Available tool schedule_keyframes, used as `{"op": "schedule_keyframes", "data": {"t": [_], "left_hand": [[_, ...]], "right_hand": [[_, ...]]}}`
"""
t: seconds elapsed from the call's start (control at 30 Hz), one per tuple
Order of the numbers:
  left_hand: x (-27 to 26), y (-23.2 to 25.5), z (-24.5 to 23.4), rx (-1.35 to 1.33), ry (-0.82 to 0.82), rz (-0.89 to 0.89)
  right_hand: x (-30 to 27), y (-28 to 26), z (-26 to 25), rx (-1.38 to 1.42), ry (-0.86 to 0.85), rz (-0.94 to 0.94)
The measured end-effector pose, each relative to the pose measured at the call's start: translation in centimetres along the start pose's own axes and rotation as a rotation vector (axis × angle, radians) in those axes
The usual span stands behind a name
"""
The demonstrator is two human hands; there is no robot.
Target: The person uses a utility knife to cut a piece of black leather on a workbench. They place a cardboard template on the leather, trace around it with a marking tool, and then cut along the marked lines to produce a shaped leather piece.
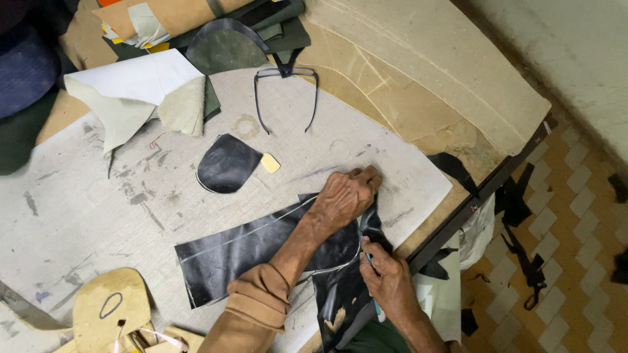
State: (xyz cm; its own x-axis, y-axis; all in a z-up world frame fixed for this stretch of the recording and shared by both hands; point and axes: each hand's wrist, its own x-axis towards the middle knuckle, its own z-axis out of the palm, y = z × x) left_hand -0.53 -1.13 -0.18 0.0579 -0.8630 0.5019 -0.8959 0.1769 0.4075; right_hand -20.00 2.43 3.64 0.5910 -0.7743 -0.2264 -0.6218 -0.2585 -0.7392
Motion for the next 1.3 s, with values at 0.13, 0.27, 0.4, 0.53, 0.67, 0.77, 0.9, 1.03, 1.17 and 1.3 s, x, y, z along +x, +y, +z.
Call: {"op": "schedule_keyframes", "data": {"t": [0.13, 0.27, 0.4, 0.53, 0.67, 0.77, 0.9, 1.03, 1.17, 1.3], "left_hand": [[0.8, 0.7, 0.9, 0.001, 0.012, 0.067], [1.3, 1.2, 1.4, -0.023, -0.042, 0.098], [1.7, 1.4, 1.5, -0.043, -0.061, 0.110], [2.2, 1.6, 1.6, -0.061, -0.028, 0.160], [2.6, 2.2, 2.0, -0.096, -0.090, 0.158], [2.9, 2.5, 2.5, -0.092, -0.111, 0.184], [3.0, 2.7, 3.4, -0.102, -0.099, 0.229], [3.1, 3.1, 4.3, -0.136, -0.085, 0.258], [3.2, 3.4, 4.7, -0.146, -0.076, 0.272], [3.2, 3.6, 4.7, -0.157, -0.088, 0.273]], "right_hand": [[-0.7, -0.4, 0.4, 0.041, -0.022, 0.049], [-1.5, -0.9, 0.9, 0.068, 0.021, 0.016], [-2.1, -1.2, 1.2, 0.059, 0.027, 0.109], [-2.6, -1.3, 1.7, 0.108, 0.042, 0.171], [-3.2, -0.7, 2.4, 0.157, 0.063, 0.142], [-3.6, -0.1, 3.1, 0.190, 0.060, 0.182], [-4.0, 0.9, 4.2, 0.218, 0.089, 0.155], [-4.5, 1.5, 5.1, 0.254, 0.127, 0.116], [-4.8, 2.0, 5.6, 0.253, 0.100, 0.187], [-5.1, 2.1, 6.1, 0.312, 0.106, 0.203]]}}
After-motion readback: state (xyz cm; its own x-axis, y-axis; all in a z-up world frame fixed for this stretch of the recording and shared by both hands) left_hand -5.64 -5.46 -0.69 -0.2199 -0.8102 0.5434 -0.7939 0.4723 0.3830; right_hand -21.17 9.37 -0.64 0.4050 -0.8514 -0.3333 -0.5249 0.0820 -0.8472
